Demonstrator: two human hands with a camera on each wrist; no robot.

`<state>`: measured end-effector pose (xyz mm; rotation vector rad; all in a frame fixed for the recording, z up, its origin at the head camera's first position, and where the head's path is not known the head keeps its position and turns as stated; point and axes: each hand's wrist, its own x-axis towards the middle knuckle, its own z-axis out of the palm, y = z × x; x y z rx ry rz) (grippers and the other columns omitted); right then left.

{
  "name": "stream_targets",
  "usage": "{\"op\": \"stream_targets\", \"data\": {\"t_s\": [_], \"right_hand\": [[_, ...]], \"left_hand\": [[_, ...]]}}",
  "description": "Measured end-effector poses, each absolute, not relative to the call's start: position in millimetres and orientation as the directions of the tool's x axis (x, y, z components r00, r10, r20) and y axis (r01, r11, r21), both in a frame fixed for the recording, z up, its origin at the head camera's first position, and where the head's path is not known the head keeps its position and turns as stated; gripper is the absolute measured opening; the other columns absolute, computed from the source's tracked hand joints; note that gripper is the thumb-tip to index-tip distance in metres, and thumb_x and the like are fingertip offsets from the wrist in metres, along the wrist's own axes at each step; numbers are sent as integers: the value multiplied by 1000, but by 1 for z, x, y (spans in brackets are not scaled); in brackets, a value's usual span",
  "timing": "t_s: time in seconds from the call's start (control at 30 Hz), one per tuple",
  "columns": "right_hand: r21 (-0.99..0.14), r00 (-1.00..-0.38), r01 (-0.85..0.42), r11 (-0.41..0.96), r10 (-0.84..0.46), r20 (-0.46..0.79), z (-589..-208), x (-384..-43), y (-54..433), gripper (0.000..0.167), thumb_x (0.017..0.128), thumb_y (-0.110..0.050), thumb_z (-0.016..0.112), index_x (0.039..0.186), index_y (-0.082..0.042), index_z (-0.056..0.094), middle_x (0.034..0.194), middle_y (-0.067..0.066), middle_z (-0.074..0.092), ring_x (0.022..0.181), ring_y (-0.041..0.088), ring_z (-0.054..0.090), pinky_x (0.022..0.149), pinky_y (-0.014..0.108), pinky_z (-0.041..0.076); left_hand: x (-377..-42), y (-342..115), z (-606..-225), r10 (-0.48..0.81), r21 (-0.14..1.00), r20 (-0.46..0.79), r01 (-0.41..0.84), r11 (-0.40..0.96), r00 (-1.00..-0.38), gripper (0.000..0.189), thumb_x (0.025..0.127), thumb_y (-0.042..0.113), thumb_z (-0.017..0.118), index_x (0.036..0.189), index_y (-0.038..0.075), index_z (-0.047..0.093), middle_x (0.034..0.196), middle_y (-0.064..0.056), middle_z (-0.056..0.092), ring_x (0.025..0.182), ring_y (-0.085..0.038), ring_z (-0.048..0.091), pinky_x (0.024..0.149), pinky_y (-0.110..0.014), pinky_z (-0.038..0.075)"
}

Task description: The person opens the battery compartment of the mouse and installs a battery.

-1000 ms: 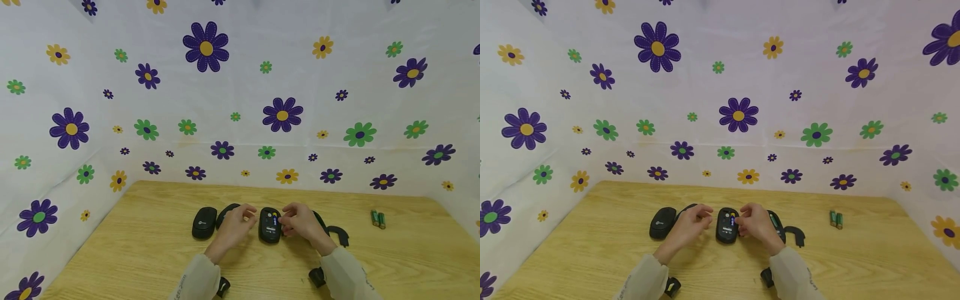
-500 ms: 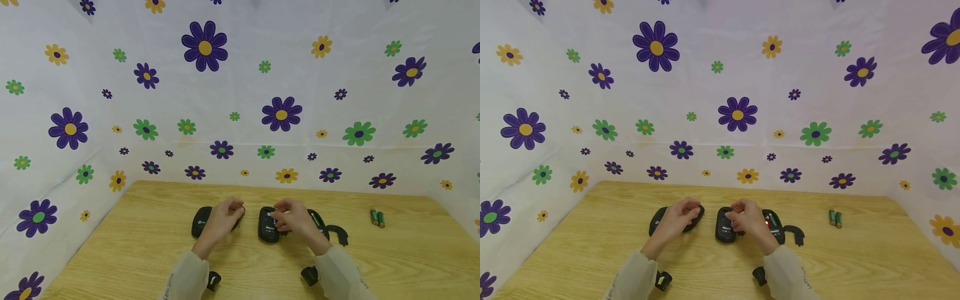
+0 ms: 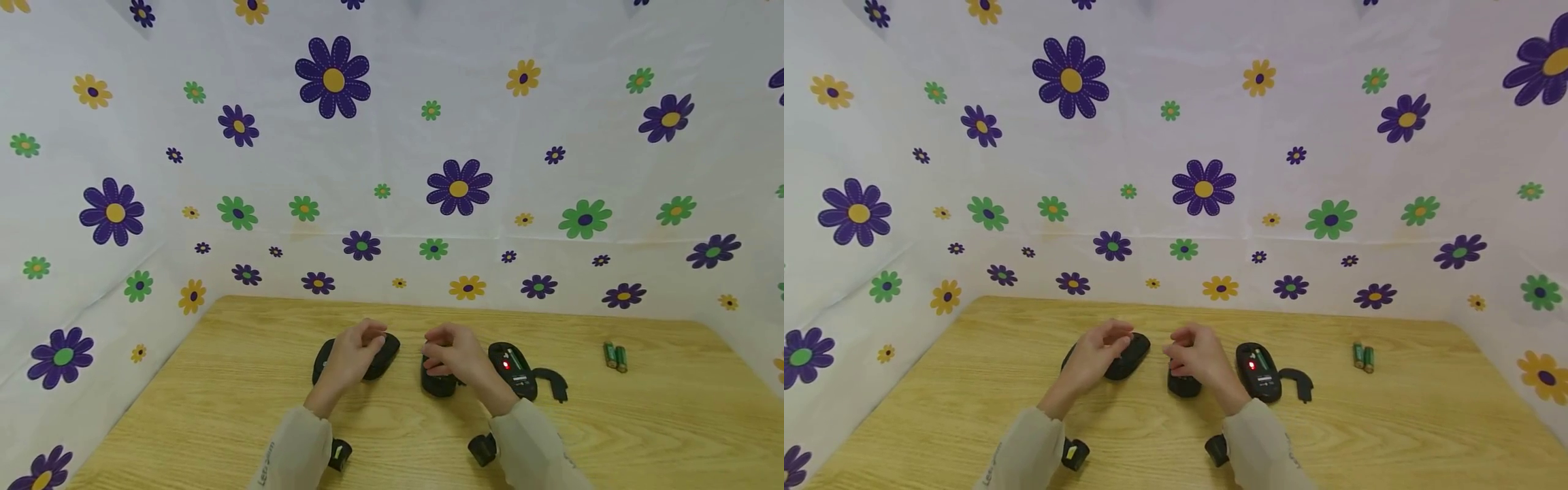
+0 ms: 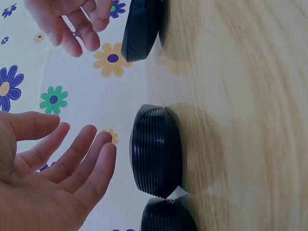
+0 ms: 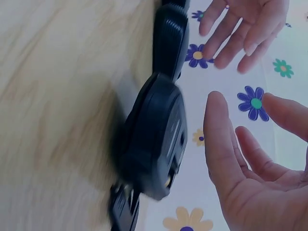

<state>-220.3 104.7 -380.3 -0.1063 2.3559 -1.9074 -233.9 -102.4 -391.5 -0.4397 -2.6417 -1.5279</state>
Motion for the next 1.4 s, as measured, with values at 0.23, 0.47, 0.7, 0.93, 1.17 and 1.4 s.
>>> {"op": "stream_targets", "data": {"t_s": [0.23,0.47,0.7,0.93,1.17,1.4], "right_hand": [[-987,-989,44,157,-134,-65,-381,-222,94,22,97,4,62,115,16,57,97,18,64,82,27,68,75,43,63],[-989,-986,78,126,-139,-96,-384,-220,83,30,95,4,64,120,16,54,109,22,59,92,30,67,81,46,61],[-986,-979,87,141,-169,-110,-385,-217,64,41,94,-1,68,127,14,51,130,31,51,102,38,65,83,46,61],[-971,-977,101,217,-161,-138,-391,-216,50,48,94,-6,69,133,12,48,140,34,43,100,41,66,75,44,62],[-961,-977,124,249,-141,-162,-396,-219,46,51,94,-6,70,135,11,46,146,38,36,95,39,67,69,42,61],[-955,-972,118,271,-166,-167,-398,-219,44,53,94,-7,70,139,9,46,148,39,34,115,44,59,70,41,61]], "left_hand": [[-239,-105,-394,200,842,179,255,475,-963,24,103,3,56,125,-2,64,122,-18,67,115,-35,62,97,-51,53],[-241,-106,-400,170,867,150,212,451,-974,26,102,-1,54,125,-4,64,126,-20,64,120,-37,59,101,-53,49],[-241,-106,-407,102,901,68,105,421,-992,28,103,2,51,129,-1,62,136,-20,59,130,-40,51,109,-58,41],[-240,-101,-411,64,910,32,56,411,-997,33,103,3,49,134,-2,57,143,-26,52,135,-42,46,111,-59,38],[-236,-99,-416,84,912,-31,7,409,-996,38,103,5,48,140,-1,51,149,-30,43,139,-45,39,111,-61,36],[-240,-109,-415,128,894,-51,12,448,-991,37,105,8,46,141,0,51,148,-27,46,138,-45,41,110,-61,37]]}}
